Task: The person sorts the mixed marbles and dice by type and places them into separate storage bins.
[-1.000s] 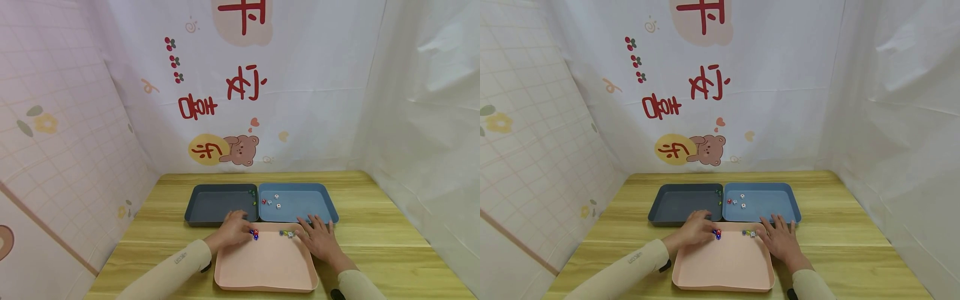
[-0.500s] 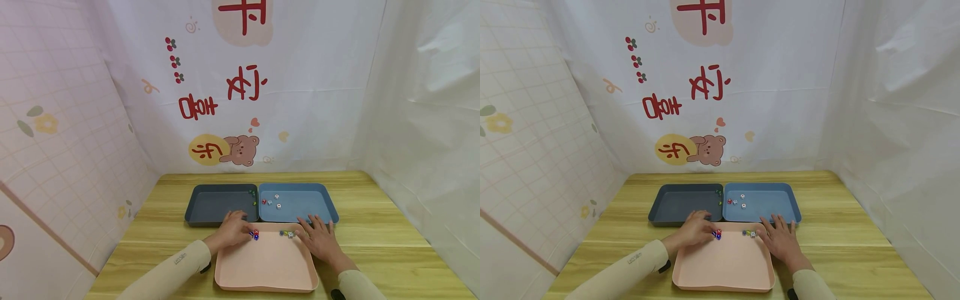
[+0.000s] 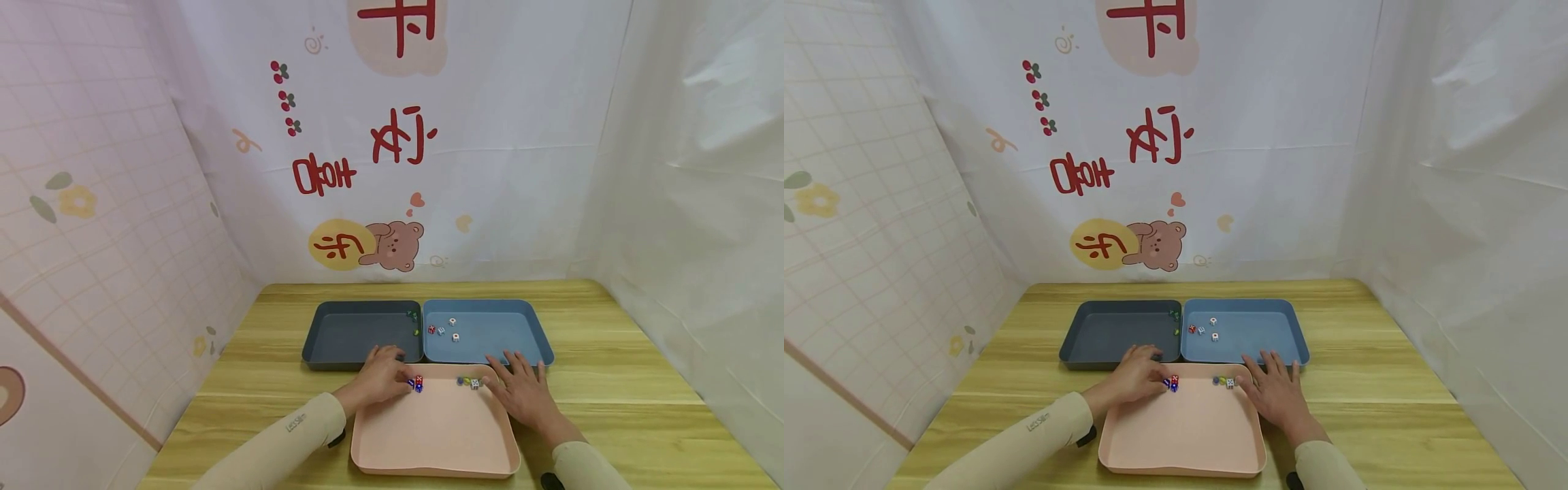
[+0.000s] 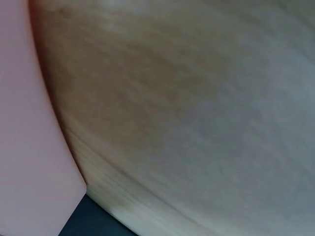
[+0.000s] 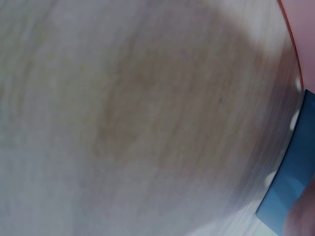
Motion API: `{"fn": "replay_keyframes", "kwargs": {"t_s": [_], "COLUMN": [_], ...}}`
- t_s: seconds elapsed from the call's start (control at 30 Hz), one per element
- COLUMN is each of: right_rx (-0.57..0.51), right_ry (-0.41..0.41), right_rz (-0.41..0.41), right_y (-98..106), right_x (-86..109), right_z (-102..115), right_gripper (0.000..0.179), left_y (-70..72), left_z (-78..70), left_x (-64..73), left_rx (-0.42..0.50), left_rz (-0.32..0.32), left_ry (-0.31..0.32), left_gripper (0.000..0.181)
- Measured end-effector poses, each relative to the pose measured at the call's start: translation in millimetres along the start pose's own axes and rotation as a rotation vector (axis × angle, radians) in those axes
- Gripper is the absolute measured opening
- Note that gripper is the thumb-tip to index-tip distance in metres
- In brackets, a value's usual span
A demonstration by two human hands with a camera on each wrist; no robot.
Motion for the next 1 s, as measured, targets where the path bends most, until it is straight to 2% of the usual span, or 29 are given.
{"fn": "replay_keyframes", "kwargs": {"t_s": [0.2,0.5,0.73,1.0], "right_rx": [0.006,0.0,0.009,0.017], "right_ry": [-0.001,0.001,-0.021,-0.022], "right_rz": [0.008,-0.001,0.031,0.029], "right_y": [-5,1,3,3], "right_x": [-1.6,1.2,2.6,2.4], "right_z": [-4,2,4,4], "right_gripper": [0.061,0.058,0.057,0.057], "left_y": [2.6,12.0,19.2,29.6], "left_z": [-0.5,-2.5,-5.5,-10.0], "left_x": [1.4,1.4,2.3,1.0], "left_rx": [0.028,0.051,0.113,0.13], "left_rz": [-0.006,-0.023,-0.02,-0.032], "left_ry": [-0.003,-0.025,-0.031,-0.04], "left_gripper": [0.014,0.016,0.014,0.007]}}
Point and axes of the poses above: each hand's wrist, its own x-axis away from the middle knuckle, its own y-axis out of the back of the hand, z = x × y, the point moved 8 cm from there along -x, towards the middle knuckle, and after that the axes turned 14 degrees about z, right-handed, at the moved point
